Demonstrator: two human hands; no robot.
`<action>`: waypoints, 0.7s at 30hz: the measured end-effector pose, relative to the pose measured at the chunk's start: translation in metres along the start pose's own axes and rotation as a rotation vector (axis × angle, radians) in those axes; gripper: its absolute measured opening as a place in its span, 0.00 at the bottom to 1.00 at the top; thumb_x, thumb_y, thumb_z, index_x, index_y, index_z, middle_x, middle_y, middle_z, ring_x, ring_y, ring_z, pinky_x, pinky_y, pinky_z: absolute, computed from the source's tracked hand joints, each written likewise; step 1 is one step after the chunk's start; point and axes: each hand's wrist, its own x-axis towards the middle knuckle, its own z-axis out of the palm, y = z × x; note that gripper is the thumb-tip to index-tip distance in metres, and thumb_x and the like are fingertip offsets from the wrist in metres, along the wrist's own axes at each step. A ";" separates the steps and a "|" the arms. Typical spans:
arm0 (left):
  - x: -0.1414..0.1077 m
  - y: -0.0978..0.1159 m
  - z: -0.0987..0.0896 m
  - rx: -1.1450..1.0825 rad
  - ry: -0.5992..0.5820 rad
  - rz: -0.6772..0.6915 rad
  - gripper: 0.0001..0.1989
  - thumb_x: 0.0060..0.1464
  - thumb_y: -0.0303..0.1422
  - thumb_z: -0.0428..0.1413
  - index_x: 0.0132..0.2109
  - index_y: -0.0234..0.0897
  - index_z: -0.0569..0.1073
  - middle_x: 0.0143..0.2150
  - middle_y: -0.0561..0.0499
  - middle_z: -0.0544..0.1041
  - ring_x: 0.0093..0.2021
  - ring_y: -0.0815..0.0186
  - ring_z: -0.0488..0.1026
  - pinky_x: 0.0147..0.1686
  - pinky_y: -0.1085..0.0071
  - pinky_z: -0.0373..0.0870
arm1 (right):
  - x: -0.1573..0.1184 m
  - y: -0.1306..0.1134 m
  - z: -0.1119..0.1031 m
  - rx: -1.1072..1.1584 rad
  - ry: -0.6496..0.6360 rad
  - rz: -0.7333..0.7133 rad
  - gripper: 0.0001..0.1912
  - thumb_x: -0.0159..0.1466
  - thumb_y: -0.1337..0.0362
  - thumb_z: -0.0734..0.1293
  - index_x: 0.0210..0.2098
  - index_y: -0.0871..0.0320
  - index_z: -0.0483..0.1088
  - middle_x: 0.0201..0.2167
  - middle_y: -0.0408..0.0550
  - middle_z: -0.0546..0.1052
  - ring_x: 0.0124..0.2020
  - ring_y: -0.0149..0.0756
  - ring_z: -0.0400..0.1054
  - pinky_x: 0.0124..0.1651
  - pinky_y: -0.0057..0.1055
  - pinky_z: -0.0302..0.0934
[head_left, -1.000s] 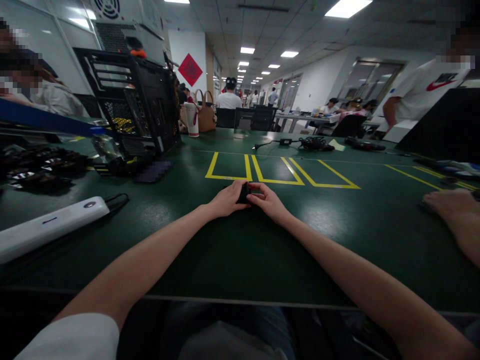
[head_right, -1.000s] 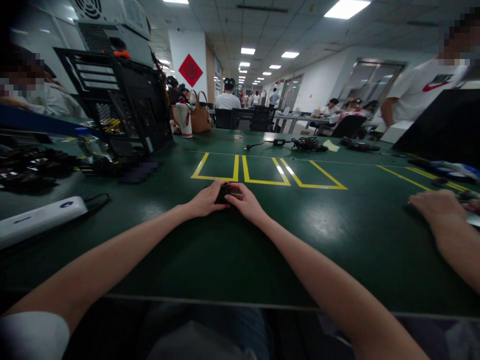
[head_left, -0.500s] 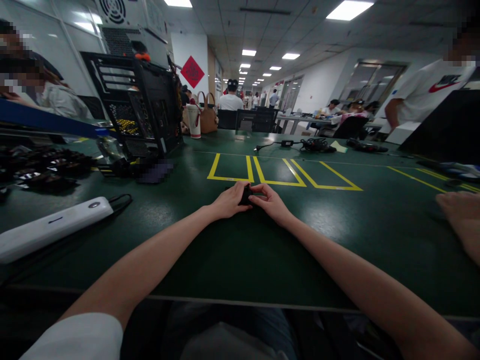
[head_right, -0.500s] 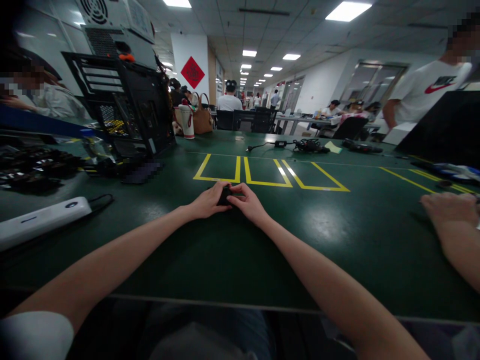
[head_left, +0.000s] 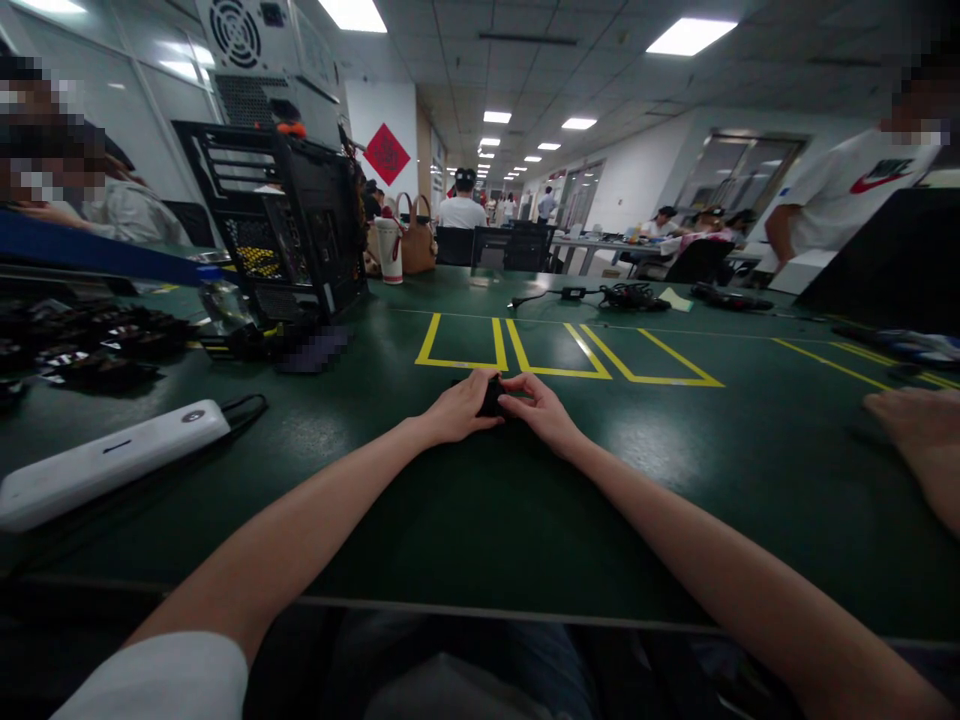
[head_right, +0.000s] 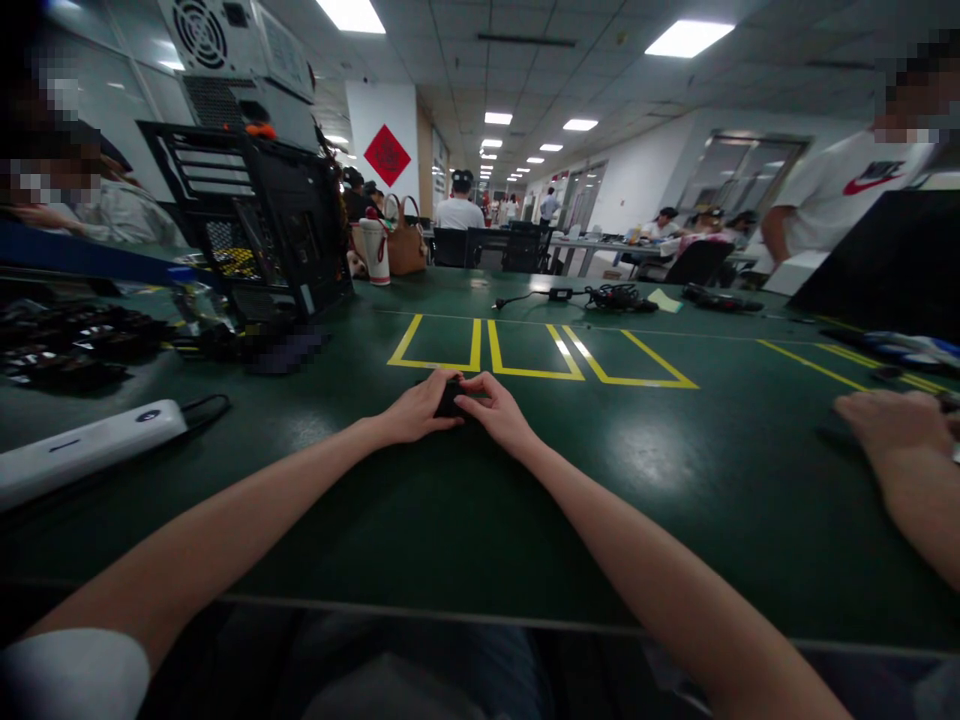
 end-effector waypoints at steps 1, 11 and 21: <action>0.000 0.000 0.000 0.001 0.000 0.001 0.30 0.46 0.38 0.54 0.52 0.34 0.50 0.49 0.42 0.60 0.48 0.56 0.62 0.46 0.58 0.61 | 0.001 0.001 0.000 -0.009 0.010 0.001 0.12 0.51 0.61 0.66 0.34 0.56 0.62 0.37 0.43 0.68 0.34 0.29 0.67 0.40 0.33 0.63; 0.000 -0.001 -0.001 -0.012 0.006 0.002 0.28 0.46 0.37 0.54 0.51 0.35 0.51 0.48 0.42 0.60 0.47 0.56 0.64 0.45 0.58 0.62 | 0.000 -0.001 -0.001 0.028 -0.062 0.007 0.16 0.50 0.65 0.67 0.38 0.55 0.62 0.40 0.45 0.68 0.41 0.34 0.66 0.44 0.35 0.62; 0.001 -0.004 0.003 -0.013 0.019 0.020 0.30 0.45 0.37 0.55 0.53 0.36 0.50 0.49 0.43 0.60 0.50 0.56 0.62 0.48 0.57 0.60 | 0.003 0.003 0.000 -0.035 0.022 -0.007 0.17 0.51 0.62 0.66 0.40 0.55 0.63 0.41 0.46 0.69 0.39 0.33 0.67 0.43 0.36 0.62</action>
